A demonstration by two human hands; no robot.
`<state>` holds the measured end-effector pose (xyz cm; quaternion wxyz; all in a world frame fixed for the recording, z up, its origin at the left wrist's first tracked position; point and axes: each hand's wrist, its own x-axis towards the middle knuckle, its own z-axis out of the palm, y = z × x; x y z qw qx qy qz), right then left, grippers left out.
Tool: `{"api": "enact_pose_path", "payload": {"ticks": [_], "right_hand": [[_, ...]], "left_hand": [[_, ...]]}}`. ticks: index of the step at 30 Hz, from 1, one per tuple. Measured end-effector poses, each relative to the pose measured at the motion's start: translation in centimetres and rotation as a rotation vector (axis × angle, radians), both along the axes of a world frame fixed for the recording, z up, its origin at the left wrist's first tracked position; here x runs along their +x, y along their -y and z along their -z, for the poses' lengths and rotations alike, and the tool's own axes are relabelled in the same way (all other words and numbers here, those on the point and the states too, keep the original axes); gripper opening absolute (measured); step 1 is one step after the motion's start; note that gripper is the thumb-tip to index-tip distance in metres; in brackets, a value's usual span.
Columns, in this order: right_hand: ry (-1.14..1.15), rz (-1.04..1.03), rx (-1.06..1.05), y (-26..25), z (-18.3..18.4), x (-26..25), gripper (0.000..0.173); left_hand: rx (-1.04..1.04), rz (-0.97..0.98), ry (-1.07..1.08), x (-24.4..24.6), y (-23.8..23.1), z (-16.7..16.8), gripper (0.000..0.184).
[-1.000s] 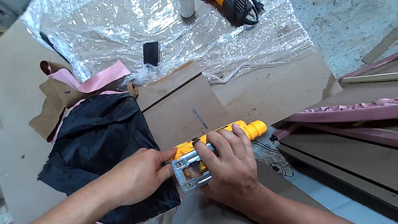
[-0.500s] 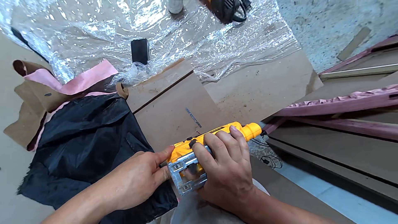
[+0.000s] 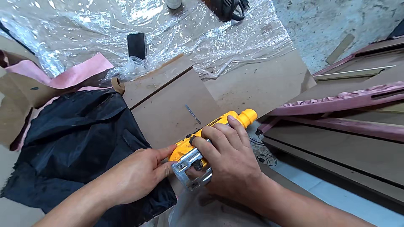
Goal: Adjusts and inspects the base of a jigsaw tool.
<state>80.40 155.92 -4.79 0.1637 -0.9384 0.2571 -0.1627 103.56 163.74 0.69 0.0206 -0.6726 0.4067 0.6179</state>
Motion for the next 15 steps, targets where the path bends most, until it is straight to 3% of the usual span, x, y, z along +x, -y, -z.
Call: {"api": "enact_pose_path", "payload": {"ticks": [9, 15], "right_hand": [[-0.055, 0.072, 0.08, 1.8, -0.3, 0.1, 0.057], [-0.04, 0.085, 0.067, 1.6, -0.1, 0.5, 0.057]], "left_hand": [[-0.12, -0.275, -0.147, 0.6, -0.4, -0.8, 0.04], [-0.261, -0.232, -0.045, 0.3, -1.1, -0.2, 0.047]]}}
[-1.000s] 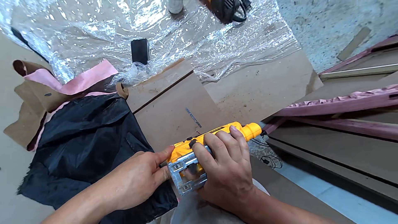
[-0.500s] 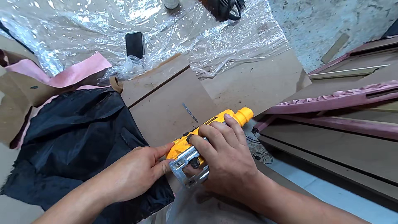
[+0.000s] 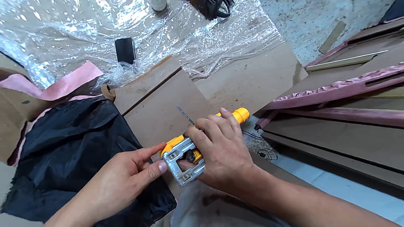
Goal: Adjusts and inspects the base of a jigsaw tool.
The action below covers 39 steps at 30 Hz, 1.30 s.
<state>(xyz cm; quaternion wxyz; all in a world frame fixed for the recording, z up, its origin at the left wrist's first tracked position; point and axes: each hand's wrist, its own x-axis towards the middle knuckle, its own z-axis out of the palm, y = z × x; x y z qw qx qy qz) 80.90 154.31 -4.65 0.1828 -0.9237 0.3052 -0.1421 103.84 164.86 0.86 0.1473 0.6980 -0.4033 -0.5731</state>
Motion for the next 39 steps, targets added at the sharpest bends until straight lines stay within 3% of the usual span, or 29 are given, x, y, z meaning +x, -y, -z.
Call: {"api": "enact_pose_path", "payload": {"ticks": [16, 26, 39], "right_hand": [[0.026, -0.01, -0.042, 0.0, 0.3, -0.3, 0.061], [-0.01, -0.067, -0.012, 0.3, 0.1, -0.7, 0.073], [-0.027, -0.076, 0.066, 0.9, -0.4, -0.6, 0.071]], "left_hand": [[0.016, -0.229, 0.016, -3.0, 1.2, 1.6, 0.037], [0.04, -0.293, -0.049, -3.3, 1.0, 1.7, 0.04], [0.035, -0.334, -0.138, -3.1, 0.9, 1.6, 0.037]]}}
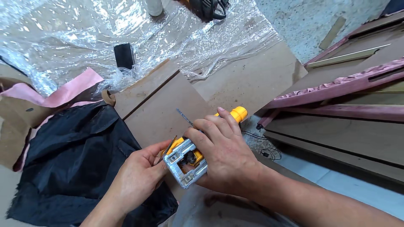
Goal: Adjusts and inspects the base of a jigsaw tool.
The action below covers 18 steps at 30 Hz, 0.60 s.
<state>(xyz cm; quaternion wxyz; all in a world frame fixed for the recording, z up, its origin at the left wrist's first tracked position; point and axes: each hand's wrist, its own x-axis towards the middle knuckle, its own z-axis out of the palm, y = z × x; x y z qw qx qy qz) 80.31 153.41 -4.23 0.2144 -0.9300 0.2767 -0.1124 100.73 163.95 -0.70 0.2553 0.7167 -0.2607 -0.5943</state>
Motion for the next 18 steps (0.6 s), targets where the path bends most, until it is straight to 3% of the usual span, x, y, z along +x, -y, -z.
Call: {"api": "enact_pose_path", "payload": {"ticks": [6, 14, 18], "right_hand": [[0.093, 0.015, -0.067, -1.1, 1.0, -1.8, 0.066], [0.126, 0.042, -0.079, -2.1, 2.0, -3.1, 0.068], [0.094, 0.044, -0.092, -1.8, 1.6, -2.6, 0.068]], "left_hand": [[-0.028, -0.135, 0.09, 3.7, -3.0, 0.5, 0.038], [0.004, -0.336, 0.074, 5.3, -6.6, 4.6, 0.03], [0.04, -0.272, 0.208, 5.3, -7.4, 7.8, 0.028]]}}
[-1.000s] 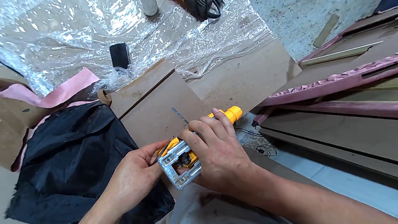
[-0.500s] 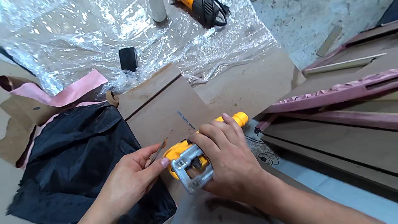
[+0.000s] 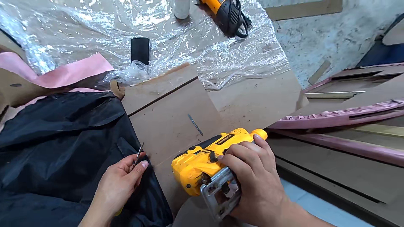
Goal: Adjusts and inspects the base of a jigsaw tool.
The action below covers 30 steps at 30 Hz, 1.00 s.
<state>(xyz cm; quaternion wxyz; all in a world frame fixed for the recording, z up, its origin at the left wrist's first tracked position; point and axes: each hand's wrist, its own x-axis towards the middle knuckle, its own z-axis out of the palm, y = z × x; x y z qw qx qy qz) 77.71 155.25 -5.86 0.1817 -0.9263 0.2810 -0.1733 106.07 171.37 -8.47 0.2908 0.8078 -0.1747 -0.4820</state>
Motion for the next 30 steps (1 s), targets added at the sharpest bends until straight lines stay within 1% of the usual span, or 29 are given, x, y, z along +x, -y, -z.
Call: {"api": "enact_pose_path", "payload": {"ticks": [2, 4, 5, 7, 8, 9, 11, 12, 13, 15, 18, 20, 22, 24, 25, 26, 27, 29, 30], "right_hand": [[-0.014, -0.009, -0.004, 0.2, -0.3, 0.3, 0.068], [-0.025, -0.02, -0.008, 0.5, -0.5, 0.6, 0.07], [-0.026, -0.025, -0.007, 0.5, -0.5, 0.7, 0.071], [-0.03, -0.026, 0.004, 0.5, -0.8, 1.0, 0.07], [-0.029, -0.022, 0.007, 0.6, -0.9, 1.2, 0.069], [-0.03, -0.017, 0.011, 0.7, -1.0, 1.4, 0.068], [-0.05, -0.008, 0.022, 0.7, -1.2, 1.8, 0.068], [-0.067, -0.006, 0.03, 0.8, -1.4, 2.0, 0.068], [-0.081, -0.006, 0.039, 0.9, -1.5, 2.1, 0.068], [-0.094, -0.012, 0.057, 1.2, -1.6, 2.3, 0.069], [-0.121, -0.038, 0.076, 1.6, -1.8, 2.2, 0.075], [-0.136, -0.059, 0.079, 1.7, -1.8, 2.0, 0.081], [-0.134, -0.079, 0.082, 1.6, -1.8, 1.8, 0.085], [-0.134, -0.096, 0.086, 1.5, -1.9, 1.5, 0.089], [-0.138, -0.104, 0.083, 1.5, -1.9, 1.5, 0.09], [-0.143, -0.112, 0.075, 1.5, -1.9, 1.4, 0.09], [-0.143, -0.119, 0.063, 1.5, -1.9, 1.4, 0.091], [-0.163, -0.139, 0.037, 1.5, -1.9, 1.4, 0.092], [-0.181, -0.158, 0.032, 1.6, -2.1, 1.5, 0.094]], "left_hand": [[0.072, 0.092, 0.167, 0.3, 0.0, 1.4, 0.029], [0.098, 0.204, 0.44, 0.3, 0.2, 2.3, 0.037], [0.085, 0.258, 0.572, 0.2, 0.2, 2.4, 0.047], [0.036, 0.338, 0.687, -0.3, 0.6, 1.7, 0.07], [-0.018, 0.345, 0.691, -1.0, 1.0, 0.9, 0.076], [-0.092, 0.332, 0.64, -2.1, 1.5, -0.2, 0.078], [-0.211, 0.277, 0.376, -4.9, 2.2, -2.2, 0.079], [-0.251, 0.25, 0.241, -6.2, 2.5, -2.7, 0.078], [-0.272, 0.22, 0.149, -7.4, 2.8, -2.8, 0.075], [-0.288, 0.136, 0.066, -9.2, 3.4, -2.6, 0.072], [-0.318, 0.058, 0.078, -10.2, 3.4, -2.9, 0.069], [-0.379, 0.033, 0.148, -10.8, 3.1, -3.1, 0.066], [-0.491, 0.076, 0.352, -11.4, 2.5, -3.0, 0.058], [-0.607, 0.131, 0.592, -11.7, 2.0, -3.0, 0.042], [-0.641, 0.127, 0.634, -11.8, 1.9, -3.0, 0.035], [-0.636, 0.111, 0.617, -12.0, 1.8, -3.0, 0.033], [-0.598, 0.082, 0.546, -12.2, 1.8, -3.0, 0.037], [-0.501, 0.007, 0.319, -12.4, 2.2, -2.9, 0.053], [-0.463, -0.025, 0.227, -12.4, 2.5, -2.8, 0.056]]}}
